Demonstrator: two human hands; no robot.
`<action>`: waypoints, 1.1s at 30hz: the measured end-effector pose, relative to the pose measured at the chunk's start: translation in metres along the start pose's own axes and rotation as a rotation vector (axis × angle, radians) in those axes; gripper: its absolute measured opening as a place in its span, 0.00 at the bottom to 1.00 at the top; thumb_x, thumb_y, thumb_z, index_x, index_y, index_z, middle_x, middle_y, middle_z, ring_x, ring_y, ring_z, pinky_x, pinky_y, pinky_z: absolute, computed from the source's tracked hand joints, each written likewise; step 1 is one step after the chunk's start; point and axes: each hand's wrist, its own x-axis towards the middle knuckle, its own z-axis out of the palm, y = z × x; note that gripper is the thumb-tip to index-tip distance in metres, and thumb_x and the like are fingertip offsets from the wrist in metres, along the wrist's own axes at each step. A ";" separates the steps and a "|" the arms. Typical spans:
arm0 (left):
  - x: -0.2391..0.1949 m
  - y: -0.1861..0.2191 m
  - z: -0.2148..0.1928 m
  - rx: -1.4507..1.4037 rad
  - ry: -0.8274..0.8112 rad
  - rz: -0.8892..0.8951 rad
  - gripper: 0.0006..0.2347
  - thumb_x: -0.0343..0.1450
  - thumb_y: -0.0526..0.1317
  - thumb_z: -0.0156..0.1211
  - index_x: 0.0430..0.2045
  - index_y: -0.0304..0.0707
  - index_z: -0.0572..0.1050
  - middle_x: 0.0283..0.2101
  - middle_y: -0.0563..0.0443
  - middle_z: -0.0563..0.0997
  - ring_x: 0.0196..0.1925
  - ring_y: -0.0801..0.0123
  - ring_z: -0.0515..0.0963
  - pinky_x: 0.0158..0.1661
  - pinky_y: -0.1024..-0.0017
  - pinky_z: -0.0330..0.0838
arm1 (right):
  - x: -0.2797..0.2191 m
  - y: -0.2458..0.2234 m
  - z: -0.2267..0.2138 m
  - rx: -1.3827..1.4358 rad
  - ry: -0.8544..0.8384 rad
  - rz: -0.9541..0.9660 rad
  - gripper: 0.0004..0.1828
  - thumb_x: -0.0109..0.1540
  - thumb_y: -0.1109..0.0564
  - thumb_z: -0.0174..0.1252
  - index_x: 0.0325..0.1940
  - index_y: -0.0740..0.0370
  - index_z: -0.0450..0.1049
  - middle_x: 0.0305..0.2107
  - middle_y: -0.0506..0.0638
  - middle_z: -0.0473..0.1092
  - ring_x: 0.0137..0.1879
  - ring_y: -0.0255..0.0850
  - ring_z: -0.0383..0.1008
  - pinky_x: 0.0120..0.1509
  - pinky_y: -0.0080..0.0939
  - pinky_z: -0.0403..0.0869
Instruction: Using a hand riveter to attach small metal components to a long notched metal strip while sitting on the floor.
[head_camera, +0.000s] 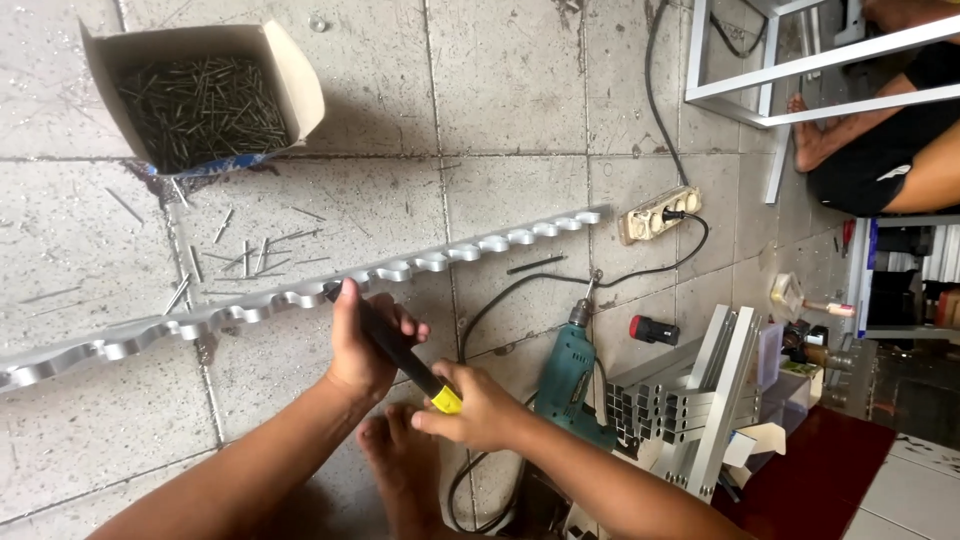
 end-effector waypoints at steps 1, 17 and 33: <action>0.000 0.001 0.002 -0.011 0.021 0.002 0.27 0.63 0.69 0.50 0.10 0.44 0.65 0.16 0.49 0.70 0.24 0.54 0.76 0.38 0.56 0.69 | 0.003 -0.001 0.004 0.017 0.047 -0.018 0.17 0.55 0.52 0.63 0.43 0.61 0.71 0.27 0.49 0.75 0.28 0.41 0.76 0.31 0.38 0.73; 0.011 -0.008 -0.013 0.158 -0.045 0.021 0.26 0.66 0.67 0.47 0.15 0.43 0.66 0.17 0.48 0.69 0.19 0.60 0.71 0.30 0.62 0.68 | -0.002 -0.025 -0.025 -0.435 -0.165 0.160 0.16 0.53 0.51 0.55 0.43 0.58 0.71 0.35 0.51 0.74 0.34 0.43 0.74 0.34 0.39 0.74; 0.003 -0.008 -0.002 0.141 0.098 0.003 0.29 0.66 0.72 0.49 0.14 0.44 0.65 0.16 0.44 0.73 0.24 0.54 0.83 0.34 0.63 0.81 | 0.009 0.015 0.020 0.235 0.038 0.077 0.31 0.51 0.43 0.71 0.48 0.63 0.70 0.34 0.52 0.71 0.43 0.47 0.75 0.49 0.49 0.72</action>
